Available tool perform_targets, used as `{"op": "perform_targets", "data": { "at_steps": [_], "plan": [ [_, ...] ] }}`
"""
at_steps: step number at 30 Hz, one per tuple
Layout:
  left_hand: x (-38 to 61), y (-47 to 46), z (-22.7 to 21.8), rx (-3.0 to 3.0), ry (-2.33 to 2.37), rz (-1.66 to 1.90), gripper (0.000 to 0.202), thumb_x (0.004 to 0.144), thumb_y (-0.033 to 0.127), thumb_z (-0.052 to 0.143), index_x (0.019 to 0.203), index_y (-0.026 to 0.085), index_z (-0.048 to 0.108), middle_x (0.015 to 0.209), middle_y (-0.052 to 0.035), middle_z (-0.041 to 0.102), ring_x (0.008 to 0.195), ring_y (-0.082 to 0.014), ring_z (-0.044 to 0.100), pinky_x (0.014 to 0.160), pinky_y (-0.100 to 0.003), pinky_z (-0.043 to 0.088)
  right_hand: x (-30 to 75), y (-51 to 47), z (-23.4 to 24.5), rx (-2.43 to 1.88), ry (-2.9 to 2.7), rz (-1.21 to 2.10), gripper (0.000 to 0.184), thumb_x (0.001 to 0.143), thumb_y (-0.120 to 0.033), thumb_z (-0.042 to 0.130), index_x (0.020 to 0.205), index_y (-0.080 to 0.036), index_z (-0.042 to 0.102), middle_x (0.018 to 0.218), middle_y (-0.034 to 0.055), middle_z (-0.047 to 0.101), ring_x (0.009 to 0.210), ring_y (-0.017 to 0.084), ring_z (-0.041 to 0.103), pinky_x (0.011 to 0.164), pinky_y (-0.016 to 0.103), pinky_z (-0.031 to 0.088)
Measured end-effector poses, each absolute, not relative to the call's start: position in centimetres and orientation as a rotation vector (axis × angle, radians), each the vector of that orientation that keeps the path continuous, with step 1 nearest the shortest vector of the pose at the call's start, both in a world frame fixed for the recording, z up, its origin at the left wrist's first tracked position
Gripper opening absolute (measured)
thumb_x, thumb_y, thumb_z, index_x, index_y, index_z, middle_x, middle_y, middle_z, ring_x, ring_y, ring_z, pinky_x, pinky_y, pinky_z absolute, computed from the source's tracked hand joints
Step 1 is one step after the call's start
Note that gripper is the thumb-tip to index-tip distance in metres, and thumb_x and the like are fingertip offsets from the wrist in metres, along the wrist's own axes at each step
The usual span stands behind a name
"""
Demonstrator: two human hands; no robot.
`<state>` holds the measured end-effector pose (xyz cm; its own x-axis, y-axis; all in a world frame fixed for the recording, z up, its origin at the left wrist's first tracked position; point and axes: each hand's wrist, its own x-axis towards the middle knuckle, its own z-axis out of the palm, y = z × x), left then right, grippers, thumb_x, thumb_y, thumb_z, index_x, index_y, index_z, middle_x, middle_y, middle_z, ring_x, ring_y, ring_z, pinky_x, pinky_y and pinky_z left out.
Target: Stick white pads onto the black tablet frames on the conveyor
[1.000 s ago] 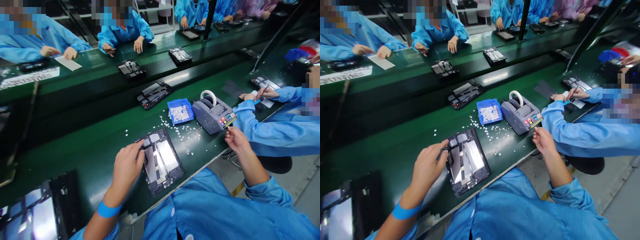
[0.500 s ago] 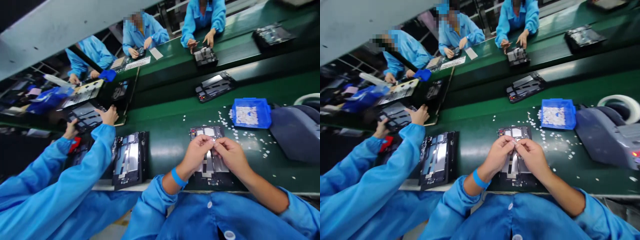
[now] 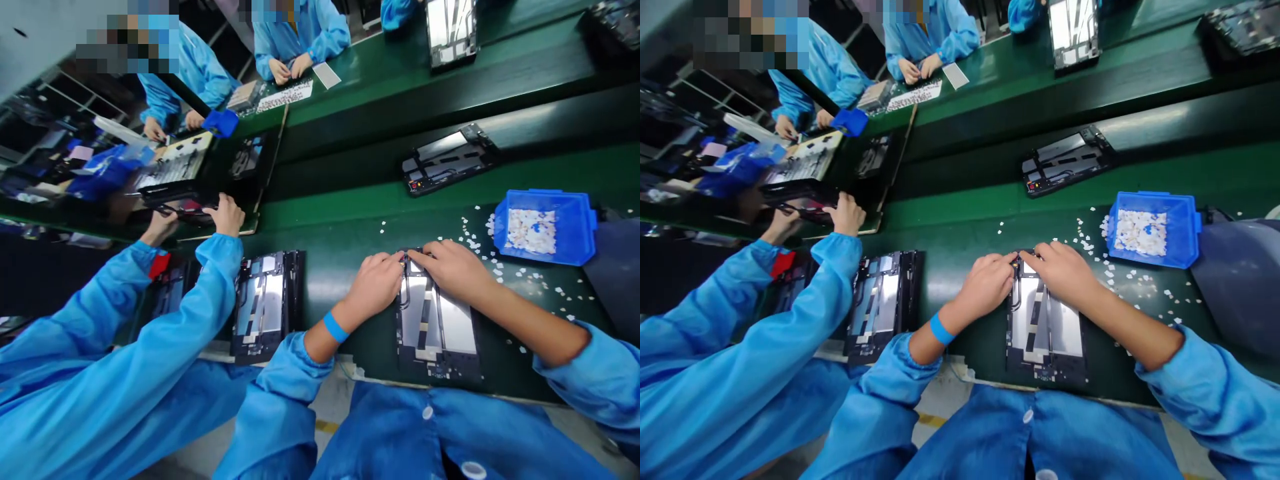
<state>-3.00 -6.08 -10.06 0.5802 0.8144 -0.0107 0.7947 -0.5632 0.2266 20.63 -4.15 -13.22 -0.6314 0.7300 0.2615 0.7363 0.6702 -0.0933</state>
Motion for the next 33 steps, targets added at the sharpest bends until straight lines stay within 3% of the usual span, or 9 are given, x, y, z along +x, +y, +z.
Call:
{"op": "perform_targets", "data": {
  "at_steps": [12,17,22,33],
  "plan": [
    [-2.7,-5.7,-10.0,2.729,1.266,0.016,0.022,0.102,0.017,0.049,0.113,0.016,0.068,0.150,-0.0126,0.063,0.120,-0.0293,0.060,0.103,-0.048,0.045,21.3,-3.1,-13.3,-1.056,-2.725,-0.086,0.041,0.099,-0.012,0.050,0.134,-0.020,0.069,0.102,0.0116,0.066,0.085,0.024,0.048,0.074,0.038,0.033],
    [-3.0,-3.8,-9.2,2.280,1.304,0.390,0.014,0.101,0.018,0.054,0.095,0.020,0.067,0.121,-0.0072,0.076,0.113,-0.0227,0.065,0.102,-0.040,0.048,21.5,-2.3,-13.4,-1.027,-2.748,-0.052,0.040,0.097,-0.011,0.053,0.131,-0.023,0.071,0.100,0.0113,0.065,0.085,0.024,0.047,0.072,0.037,0.031],
    [-2.4,-1.7,-9.8,1.967,1.249,0.391,0.013,0.094,0.016,0.061,0.085,0.019,0.071,0.092,-0.0040,0.072,0.096,-0.0193,0.065,0.085,-0.031,0.051,22.1,-1.8,-14.1,-0.998,-2.744,-0.010,0.043,0.096,-0.011,0.054,0.134,-0.025,0.070,0.101,0.0109,0.064,0.085,0.024,0.047,0.073,0.037,0.030],
    [-1.2,-0.3,-11.7,1.787,1.387,0.412,0.016,0.093,0.020,0.062,0.081,0.017,0.072,0.076,-0.0026,0.068,0.079,-0.0172,0.061,0.073,-0.029,0.046,22.0,-1.9,-14.3,-0.991,-2.714,0.007,0.044,0.099,-0.012,0.051,0.136,-0.025,0.070,0.101,0.0116,0.064,0.086,0.025,0.046,0.073,0.037,0.027]
  ]
}}
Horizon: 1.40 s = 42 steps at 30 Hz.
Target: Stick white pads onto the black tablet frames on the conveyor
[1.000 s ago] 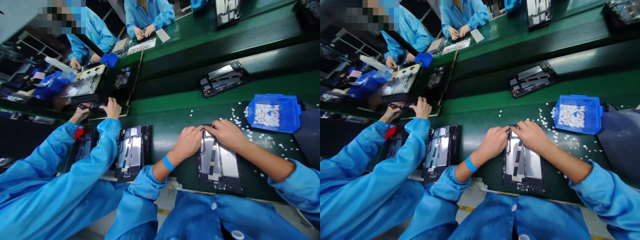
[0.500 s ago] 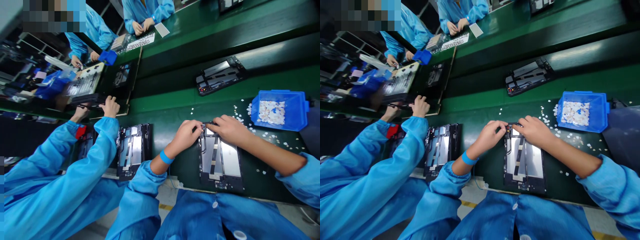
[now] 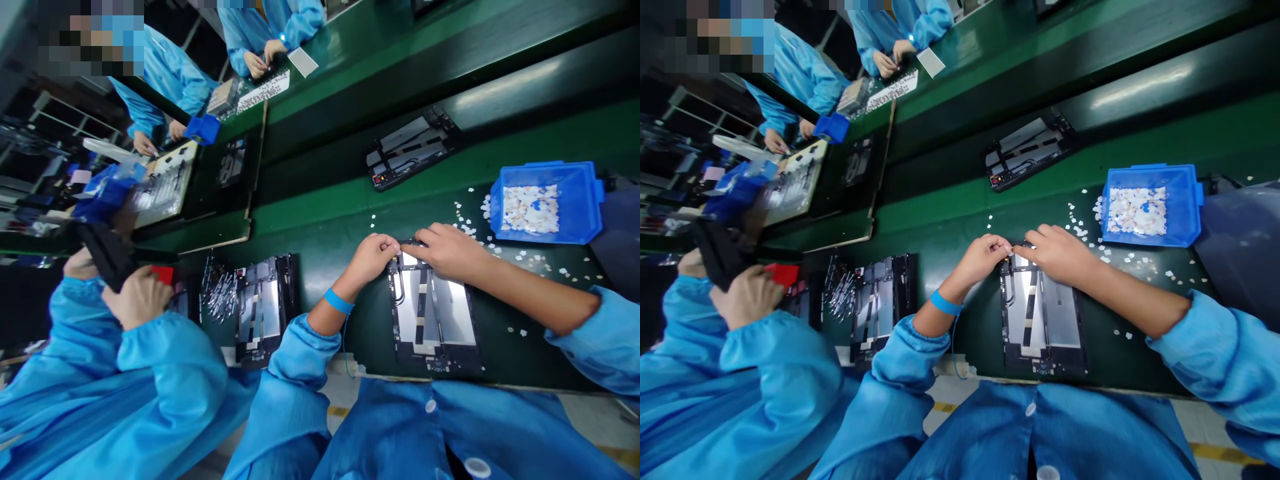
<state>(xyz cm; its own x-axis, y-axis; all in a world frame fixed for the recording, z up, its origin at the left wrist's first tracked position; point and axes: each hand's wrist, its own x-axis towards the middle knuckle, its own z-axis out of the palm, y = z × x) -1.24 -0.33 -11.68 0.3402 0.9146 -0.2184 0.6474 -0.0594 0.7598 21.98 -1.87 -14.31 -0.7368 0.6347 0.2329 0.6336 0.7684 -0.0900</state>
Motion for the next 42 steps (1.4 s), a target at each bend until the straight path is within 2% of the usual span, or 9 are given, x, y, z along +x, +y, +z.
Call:
{"op": "perform_targets", "data": {
  "at_steps": [3,10,17,24,42],
  "plan": [
    [-1.2,-0.4,-12.3,1.693,1.410,0.465,0.016,0.093,0.022,0.063,0.082,0.016,0.073,0.076,-0.0019,0.067,0.074,-0.0155,0.059,0.071,-0.028,0.045,21.9,-1.9,-14.4,-0.987,-2.691,0.041,0.044,0.099,-0.011,0.051,0.136,-0.024,0.070,0.101,0.0117,0.065,0.086,0.024,0.046,0.073,0.037,0.026],
    [-1.1,-1.1,-12.9,1.769,1.473,0.516,0.014,0.094,0.020,0.064,0.084,0.019,0.073,0.082,-0.0019,0.068,0.087,-0.0185,0.060,0.079,-0.030,0.047,22.0,-2.0,-14.4,-0.979,-2.691,-0.014,0.045,0.099,-0.010,0.051,0.138,-0.025,0.069,0.100,0.0110,0.064,0.087,0.024,0.044,0.071,0.037,0.024],
    [-1.1,-1.6,-12.3,1.763,1.469,0.556,0.013,0.096,0.018,0.062,0.085,0.020,0.070,0.084,-0.0018,0.067,0.085,-0.0176,0.060,0.077,-0.029,0.049,22.0,-2.0,-14.3,-0.981,-2.691,-0.043,0.041,0.099,-0.011,0.052,0.134,-0.024,0.071,0.099,0.0108,0.064,0.087,0.025,0.044,0.071,0.037,0.023],
    [-1.0,-1.1,-11.9,1.875,1.452,0.432,0.014,0.095,0.017,0.063,0.083,0.020,0.070,0.077,-0.0013,0.065,0.087,-0.0195,0.059,0.076,-0.031,0.046,22.0,-2.1,-14.1,-0.978,-2.711,-0.067,0.042,0.100,-0.011,0.051,0.135,-0.025,0.070,0.103,0.0115,0.065,0.087,0.025,0.044,0.071,0.037,0.023],
    [-0.4,-2.3,-13.0,1.920,1.586,0.552,0.013,0.095,0.016,0.064,0.084,0.021,0.068,0.087,-0.0018,0.066,0.090,-0.0187,0.060,0.081,-0.031,0.047,21.9,-2.1,-14.1,-0.968,-2.705,-0.067,0.042,0.099,-0.011,0.050,0.133,-0.023,0.071,0.102,0.0119,0.065,0.088,0.026,0.045,0.072,0.037,0.024]
  ]
}}
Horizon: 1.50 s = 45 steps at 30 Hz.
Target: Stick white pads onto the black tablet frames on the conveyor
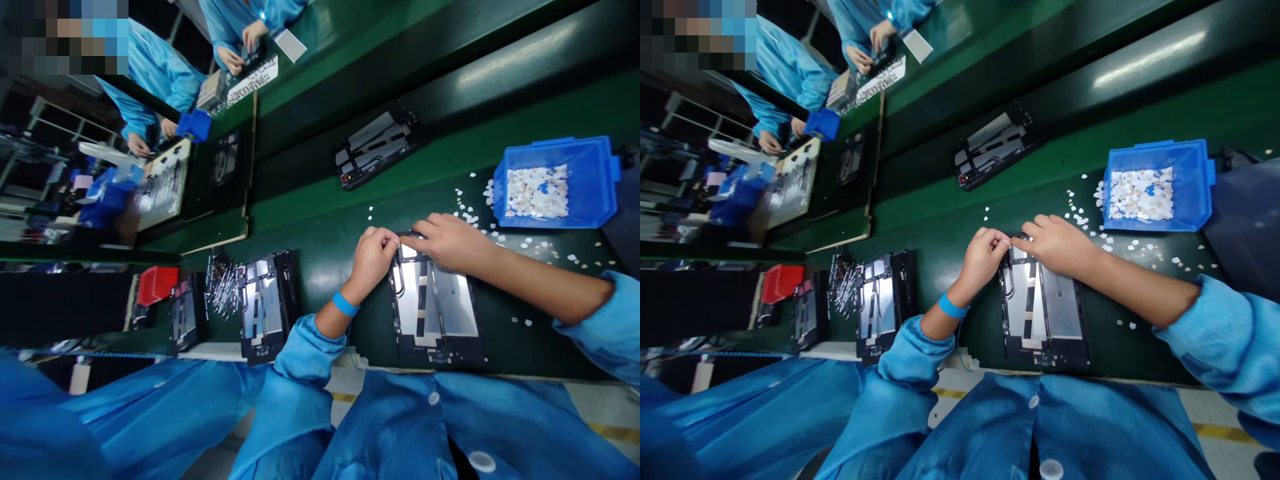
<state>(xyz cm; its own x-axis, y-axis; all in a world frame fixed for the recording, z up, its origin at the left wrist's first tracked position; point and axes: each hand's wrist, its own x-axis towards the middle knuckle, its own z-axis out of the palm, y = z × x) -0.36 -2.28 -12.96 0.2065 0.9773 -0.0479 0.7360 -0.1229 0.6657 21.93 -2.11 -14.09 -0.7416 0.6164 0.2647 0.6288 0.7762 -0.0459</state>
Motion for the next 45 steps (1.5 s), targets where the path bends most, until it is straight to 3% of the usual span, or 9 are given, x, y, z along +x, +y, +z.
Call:
{"op": "perform_targets", "data": {
  "at_steps": [5,9,17,23,30,34,39,42,45],
  "plan": [
    [-0.2,-2.9,-13.7,1.928,1.626,0.640,0.008,0.094,0.015,0.065,0.093,0.024,0.066,0.088,-0.0006,0.062,0.090,-0.0187,0.057,0.083,-0.032,0.044,22.0,-2.1,-14.0,-0.966,-2.708,-0.057,0.043,0.099,-0.010,0.050,0.136,-0.022,0.070,0.100,0.0116,0.065,0.087,0.025,0.044,0.072,0.037,0.023],
    [-0.2,-2.2,-14.1,1.697,1.638,0.653,0.025,0.087,0.014,0.070,0.109,0.024,0.061,0.084,0.0032,0.052,0.079,-0.0151,0.053,0.073,-0.028,0.043,22.0,-2.0,-14.0,-0.963,-2.719,-0.051,0.043,0.100,-0.012,0.051,0.137,-0.023,0.069,0.098,0.0115,0.064,0.086,0.024,0.043,0.071,0.036,0.022],
    [0.0,0.4,-13.4,1.425,1.555,0.464,0.021,0.079,0.008,0.069,0.092,0.021,0.056,0.072,0.0062,0.047,0.064,-0.0109,0.046,0.059,-0.026,0.034,22.1,-2.0,-14.4,-0.957,-2.720,-0.025,0.041,0.099,-0.013,0.050,0.135,-0.020,0.069,0.101,0.0129,0.066,0.087,0.025,0.046,0.072,0.036,0.024],
    [0.2,0.8,-13.3,1.478,1.582,0.478,0.016,0.082,0.013,0.069,0.087,0.021,0.056,0.069,0.0066,0.049,0.062,-0.0117,0.046,0.060,-0.027,0.034,22.2,-2.2,-14.3,-0.960,-2.707,-0.035,0.040,0.100,-0.013,0.048,0.134,-0.019,0.070,0.100,0.0128,0.067,0.088,0.025,0.046,0.072,0.037,0.025],
    [-0.1,-0.3,-13.6,1.740,1.663,0.421,0.029,0.081,0.023,0.077,0.105,0.020,0.062,0.084,0.0030,0.053,0.082,-0.0159,0.053,0.074,-0.028,0.041,21.8,-2.2,-14.7,-0.997,-2.698,-0.079,0.038,0.102,-0.015,0.048,0.132,-0.021,0.071,0.099,0.0110,0.067,0.087,0.024,0.048,0.072,0.036,0.026],
    [-0.4,-1.2,-13.5,1.826,1.724,0.435,0.035,0.083,0.026,0.077,0.115,0.020,0.062,0.098,-0.0028,0.060,0.099,-0.0208,0.059,0.089,-0.032,0.046,22.2,-2.3,-14.1,-1.003,-2.620,0.041,0.038,0.102,-0.016,0.047,0.131,-0.019,0.072,0.105,0.0123,0.071,0.092,0.025,0.055,0.078,0.036,0.035],
    [-2.1,-8.1,-12.7,1.722,1.736,0.600,0.051,0.095,0.037,0.064,0.141,0.017,0.054,0.121,-0.0128,0.059,0.114,-0.0257,0.061,0.102,-0.038,0.049,26.0,-8.8,-13.0,-1.556,-2.051,0.397,0.040,0.103,-0.030,0.042,0.121,-0.020,0.076,0.110,0.0151,0.075,0.099,0.031,0.065,0.086,0.044,0.048],
    [-2.4,-13.3,-12.6,1.690,1.575,0.485,0.044,0.092,0.039,0.065,0.132,0.020,0.065,0.113,-0.0112,0.061,0.112,-0.0282,0.061,0.103,-0.039,0.050,27.3,-14.6,-13.8,-1.745,-1.985,0.872,0.040,0.095,-0.052,0.053,0.109,-0.023,0.077,0.101,0.0150,0.076,0.091,0.035,0.070,0.079,0.047,0.053],
    [-2.2,-15.6,-12.2,1.634,1.486,0.545,0.046,0.091,0.035,0.065,0.136,0.024,0.066,0.121,-0.0123,0.065,0.124,-0.0311,0.057,0.113,-0.043,0.046,25.8,-17.9,-14.6,-1.710,-1.886,1.144,0.045,0.089,-0.057,0.057,0.117,-0.025,0.073,0.097,0.0126,0.075,0.090,0.035,0.071,0.079,0.047,0.056]
  ]
}}
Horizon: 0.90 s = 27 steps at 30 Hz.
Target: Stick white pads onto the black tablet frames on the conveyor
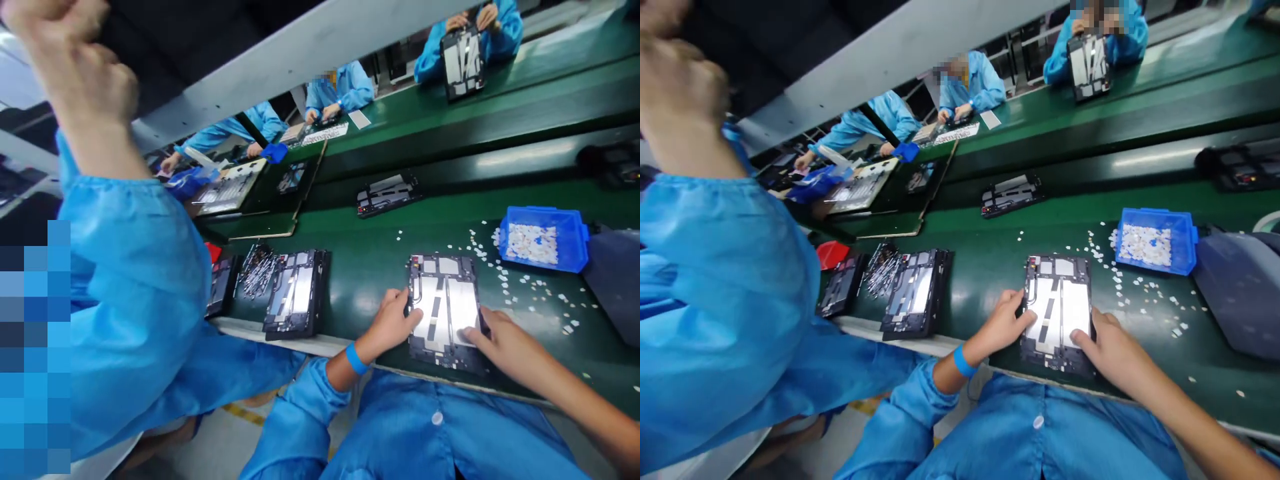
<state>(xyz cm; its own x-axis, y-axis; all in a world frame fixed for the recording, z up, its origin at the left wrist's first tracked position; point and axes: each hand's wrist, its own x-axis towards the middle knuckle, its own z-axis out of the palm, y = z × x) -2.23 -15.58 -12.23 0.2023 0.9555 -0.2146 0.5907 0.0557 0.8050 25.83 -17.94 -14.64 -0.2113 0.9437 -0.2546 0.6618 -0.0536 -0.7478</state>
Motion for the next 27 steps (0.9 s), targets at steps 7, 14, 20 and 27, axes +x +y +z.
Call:
{"op": "perform_targets", "data": {
  "at_steps": [7,14,20,27],
  "plan": [
    [-10.5,-15.1,-4.8,1.135,1.595,1.107,0.069,0.081,0.038,0.074,0.148,0.025,0.059,0.145,-0.0087,0.066,0.131,-0.0280,0.063,0.110,-0.039,0.052,17.3,-9.1,-11.7,-1.284,-1.790,1.435,0.057,0.092,-0.053,0.059,0.139,-0.021,0.064,0.107,0.0092,0.075,0.087,0.025,0.071,0.083,0.039,0.057],
    [-21.7,-2.1,18.9,1.255,1.915,1.481,0.047,0.096,0.055,0.056,0.138,0.034,0.063,0.083,0.0051,0.066,0.078,-0.0134,0.073,0.059,-0.021,0.050,12.5,13.0,-8.6,-1.838,-1.553,1.193,0.034,0.092,-0.031,0.072,0.115,-0.007,0.072,0.111,0.0226,0.073,0.114,0.034,0.067,0.094,0.040,0.051],
    [-25.5,4.4,25.3,1.542,1.784,1.557,0.042,0.100,0.035,0.046,0.137,0.030,0.064,0.119,0.0083,0.071,0.083,-0.0079,0.066,0.065,-0.021,0.053,9.6,18.9,-9.2,-2.021,-1.339,1.366,0.041,0.099,-0.040,0.069,0.131,-0.015,0.065,0.132,0.0134,0.065,0.113,0.025,0.067,0.096,0.046,0.058],
    [-12.4,-13.1,0.0,0.970,1.700,1.415,0.042,0.077,0.044,0.077,0.119,0.041,0.073,0.106,-0.0036,0.075,0.098,-0.0294,0.073,0.073,-0.042,0.064,6.7,16.6,-6.8,-1.778,-1.046,1.696,0.043,0.101,-0.041,0.067,0.137,-0.018,0.062,0.137,0.0116,0.063,0.115,0.026,0.066,0.096,0.048,0.059]
  ]
}}
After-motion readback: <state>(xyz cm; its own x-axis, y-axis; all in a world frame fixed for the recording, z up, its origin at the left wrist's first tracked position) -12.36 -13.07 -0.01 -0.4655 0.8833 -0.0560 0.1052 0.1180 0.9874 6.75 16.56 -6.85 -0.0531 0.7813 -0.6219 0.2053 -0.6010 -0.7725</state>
